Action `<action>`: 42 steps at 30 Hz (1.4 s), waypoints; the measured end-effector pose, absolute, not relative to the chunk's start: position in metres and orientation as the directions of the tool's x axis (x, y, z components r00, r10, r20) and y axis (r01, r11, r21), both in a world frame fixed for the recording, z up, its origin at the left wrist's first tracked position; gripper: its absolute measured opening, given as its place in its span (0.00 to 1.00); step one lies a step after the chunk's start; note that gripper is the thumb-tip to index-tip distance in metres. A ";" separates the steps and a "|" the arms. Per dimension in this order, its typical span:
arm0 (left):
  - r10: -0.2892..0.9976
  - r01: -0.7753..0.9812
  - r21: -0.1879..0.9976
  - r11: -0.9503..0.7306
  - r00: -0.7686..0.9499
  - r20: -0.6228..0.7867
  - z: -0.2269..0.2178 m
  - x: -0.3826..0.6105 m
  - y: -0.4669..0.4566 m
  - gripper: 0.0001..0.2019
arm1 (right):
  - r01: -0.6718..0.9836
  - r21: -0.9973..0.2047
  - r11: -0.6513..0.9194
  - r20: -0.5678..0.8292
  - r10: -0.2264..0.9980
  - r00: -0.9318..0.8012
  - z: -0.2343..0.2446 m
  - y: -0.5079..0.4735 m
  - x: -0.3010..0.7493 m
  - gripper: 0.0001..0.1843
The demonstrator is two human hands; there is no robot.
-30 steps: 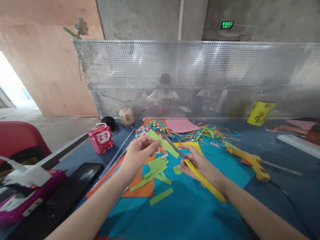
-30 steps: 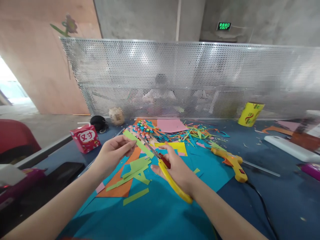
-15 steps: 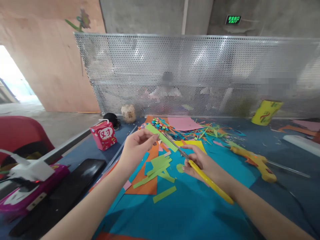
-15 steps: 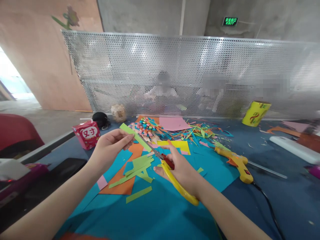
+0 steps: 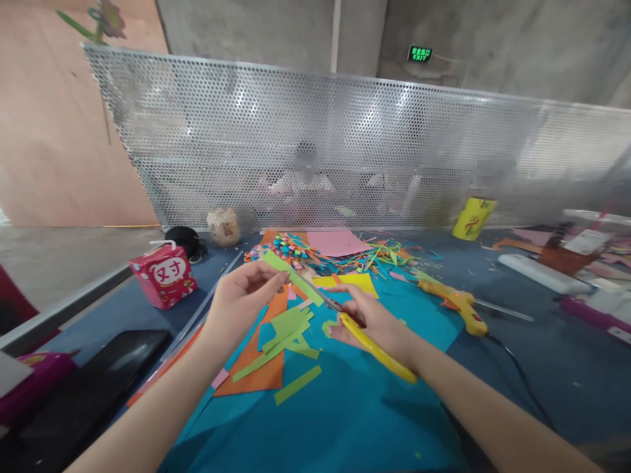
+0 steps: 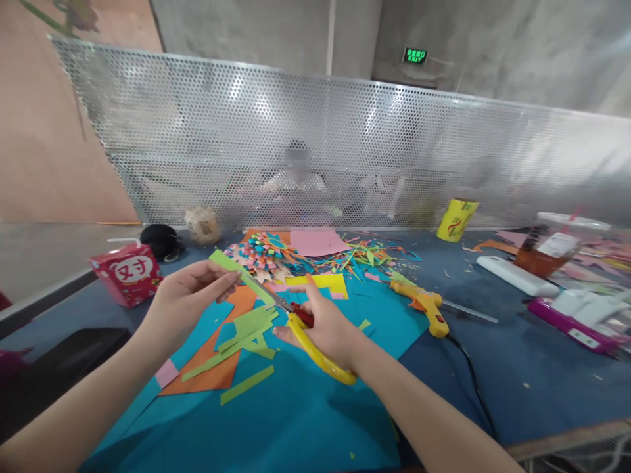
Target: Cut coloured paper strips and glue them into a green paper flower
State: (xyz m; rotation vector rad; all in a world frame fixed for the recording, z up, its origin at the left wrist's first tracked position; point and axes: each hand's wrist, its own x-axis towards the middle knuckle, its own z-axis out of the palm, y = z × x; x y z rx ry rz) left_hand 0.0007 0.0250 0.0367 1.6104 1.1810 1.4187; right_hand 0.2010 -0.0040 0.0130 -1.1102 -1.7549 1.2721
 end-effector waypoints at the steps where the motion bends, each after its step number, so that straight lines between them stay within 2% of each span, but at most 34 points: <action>1: 0.929 0.190 0.913 -0.362 -0.002 0.369 0.037 0.001 0.025 0.08 | 0.240 -0.959 0.151 0.046 0.917 -0.395 0.013 -0.004 0.201 0.32; 21: 0.923 0.135 0.914 -0.382 0.019 0.384 0.034 0.001 0.024 0.06 | 0.324 -0.927 0.187 0.049 0.919 -0.391 0.008 -0.004 0.202 0.31; 42: 0.946 0.102 0.941 -0.323 0.014 0.323 0.038 0.003 0.020 0.07 | 0.366 -0.912 0.187 0.036 0.923 -0.382 0.010 -0.006 0.203 0.31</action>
